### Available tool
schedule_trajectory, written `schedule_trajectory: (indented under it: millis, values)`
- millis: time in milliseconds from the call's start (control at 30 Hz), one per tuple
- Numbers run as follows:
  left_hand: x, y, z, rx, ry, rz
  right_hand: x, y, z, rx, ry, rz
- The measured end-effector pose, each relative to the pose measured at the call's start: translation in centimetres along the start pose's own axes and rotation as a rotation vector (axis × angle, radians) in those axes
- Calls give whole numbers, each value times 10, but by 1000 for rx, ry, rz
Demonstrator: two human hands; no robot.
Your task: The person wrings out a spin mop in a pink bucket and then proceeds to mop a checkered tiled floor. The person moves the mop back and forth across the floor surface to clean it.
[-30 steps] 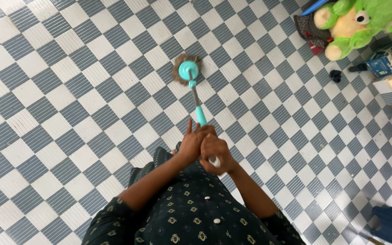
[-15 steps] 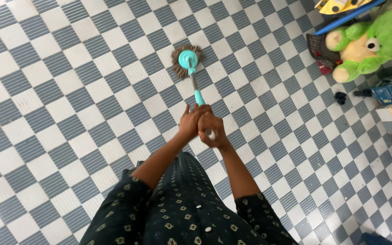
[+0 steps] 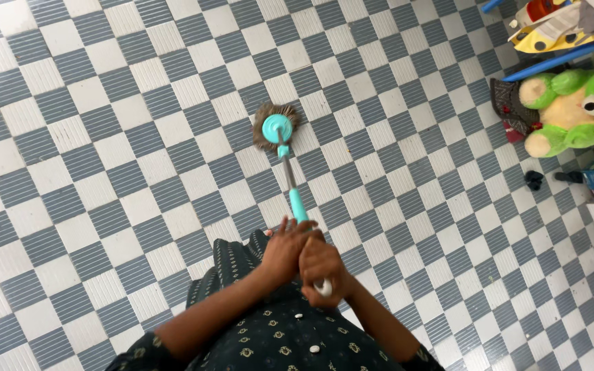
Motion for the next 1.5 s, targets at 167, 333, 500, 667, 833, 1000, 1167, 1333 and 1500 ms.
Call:
schedule_trajectory:
  millis: [167,333,500,667,833,1000,1167,1333,1500]
  values:
    - [10,12,8,-22,141,69,2,-17,-12,-49,9,15]
    - [84,-43,2,-183,-44,20,-70,-27,-37,-34,151,-33]
    - [144,-56,17,-176,-71,63,-98,-44,-71,89,221,-71]
    - [129,-10,27,-28,-117,212,-49,-53,-86,121,174,-120]
    - [72,77,24,-149,-73,3,30,-51,-86,136,5,16]
    - [38,125,35,-137,151,120,66,-51,-88,190,-154,59]
    - [92,106,22,-153,119,212,28,-44,-121,147,-61,33]
    - [184,67,19,-252,-108,219,-34,-55,-165,309,112,-53]
    - [182,87,35,-226,-143,287,-26,-62,-183,325,90,-19]
Point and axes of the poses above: each hand's wrist, its own y-axis away from the middle knuckle, its own z-axis out of the back of the hand, x = y × z, the point moved 1 cm from there along -y, towards the middle knuckle, and after that the axes turned 13 degrees about y, right-handed, at the moved point
